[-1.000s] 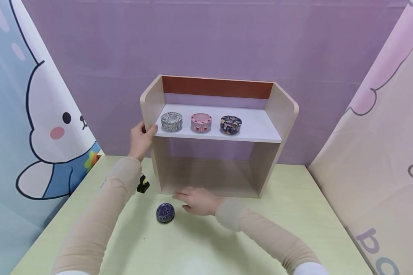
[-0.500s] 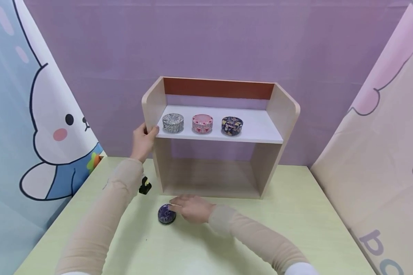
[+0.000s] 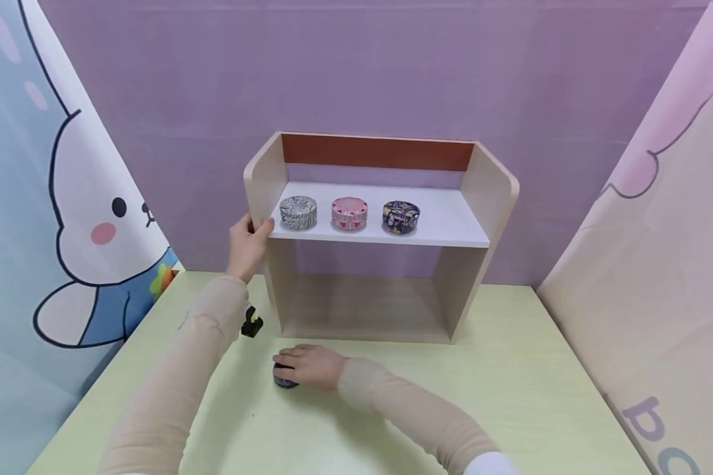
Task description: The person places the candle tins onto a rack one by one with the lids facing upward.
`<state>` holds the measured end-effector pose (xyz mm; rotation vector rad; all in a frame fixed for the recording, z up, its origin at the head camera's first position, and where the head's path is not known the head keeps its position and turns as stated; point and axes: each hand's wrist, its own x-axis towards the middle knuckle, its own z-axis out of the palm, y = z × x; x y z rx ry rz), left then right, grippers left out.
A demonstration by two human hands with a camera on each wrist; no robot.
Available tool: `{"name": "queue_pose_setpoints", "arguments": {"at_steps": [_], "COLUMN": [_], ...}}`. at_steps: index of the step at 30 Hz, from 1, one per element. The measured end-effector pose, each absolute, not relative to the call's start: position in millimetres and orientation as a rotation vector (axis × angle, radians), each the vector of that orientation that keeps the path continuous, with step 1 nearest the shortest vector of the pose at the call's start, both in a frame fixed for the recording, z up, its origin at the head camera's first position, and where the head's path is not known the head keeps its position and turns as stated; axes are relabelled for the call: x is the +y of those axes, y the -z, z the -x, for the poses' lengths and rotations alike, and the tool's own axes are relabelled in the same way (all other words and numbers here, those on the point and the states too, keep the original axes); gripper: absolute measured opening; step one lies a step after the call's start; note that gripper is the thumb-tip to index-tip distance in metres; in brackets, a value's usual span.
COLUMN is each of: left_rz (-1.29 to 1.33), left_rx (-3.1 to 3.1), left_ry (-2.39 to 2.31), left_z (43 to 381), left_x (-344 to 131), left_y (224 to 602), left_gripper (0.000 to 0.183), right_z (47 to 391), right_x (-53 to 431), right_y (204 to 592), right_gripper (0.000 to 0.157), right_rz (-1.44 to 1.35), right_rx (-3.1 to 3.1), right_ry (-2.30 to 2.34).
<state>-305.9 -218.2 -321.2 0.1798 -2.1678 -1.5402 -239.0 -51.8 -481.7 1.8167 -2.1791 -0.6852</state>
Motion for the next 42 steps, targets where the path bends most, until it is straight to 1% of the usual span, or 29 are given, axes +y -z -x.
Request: {"name": "queue_pose_setpoints", "arguments": {"at_steps": [3, 9, 22, 26, 31, 33, 37, 42], "left_rz": [-0.180, -0.164, -0.156, -0.154, -0.170, -0.178, -0.164, -0.163], "left_rx": [-2.160, -2.155, -2.142, -2.136, -2.140, -2.147, -2.139, -2.143], "left_ry": [1.559, 1.575, 1.595, 1.611, 1.639, 1.638, 1.628, 1.612], "left_z": [306, 305, 305, 304, 294, 294, 304, 306], "left_x": [-217, -217, -215, -215, -208, -209, -215, -217], "left_y": [321, 321, 317, 316, 305, 305, 318, 321], "left_gripper": [0.039, 0.041, 0.038, 0.038, 0.035, 0.035, 0.038, 0.041], "right_z": [239, 237, 233, 232, 230, 229, 228, 225], "right_x": [-60, -70, -77, -80, -81, -82, -84, -88], "right_y": [486, 494, 498, 500, 498, 497, 495, 492], "right_gripper": [0.048, 0.041, 0.041, 0.037, 0.032, 0.031, 0.029, 0.027], "right_rz": [-1.822, -1.800, -1.713, -1.689, -1.669, -1.672, -1.682, -1.681], "right_rx": [-2.146, -2.096, -2.069, -2.073, -2.015, -2.005, -2.010, -2.018], "right_ry": [0.774, 0.905, 0.994, 1.005, 0.994, 1.004, 1.030, 1.077]}}
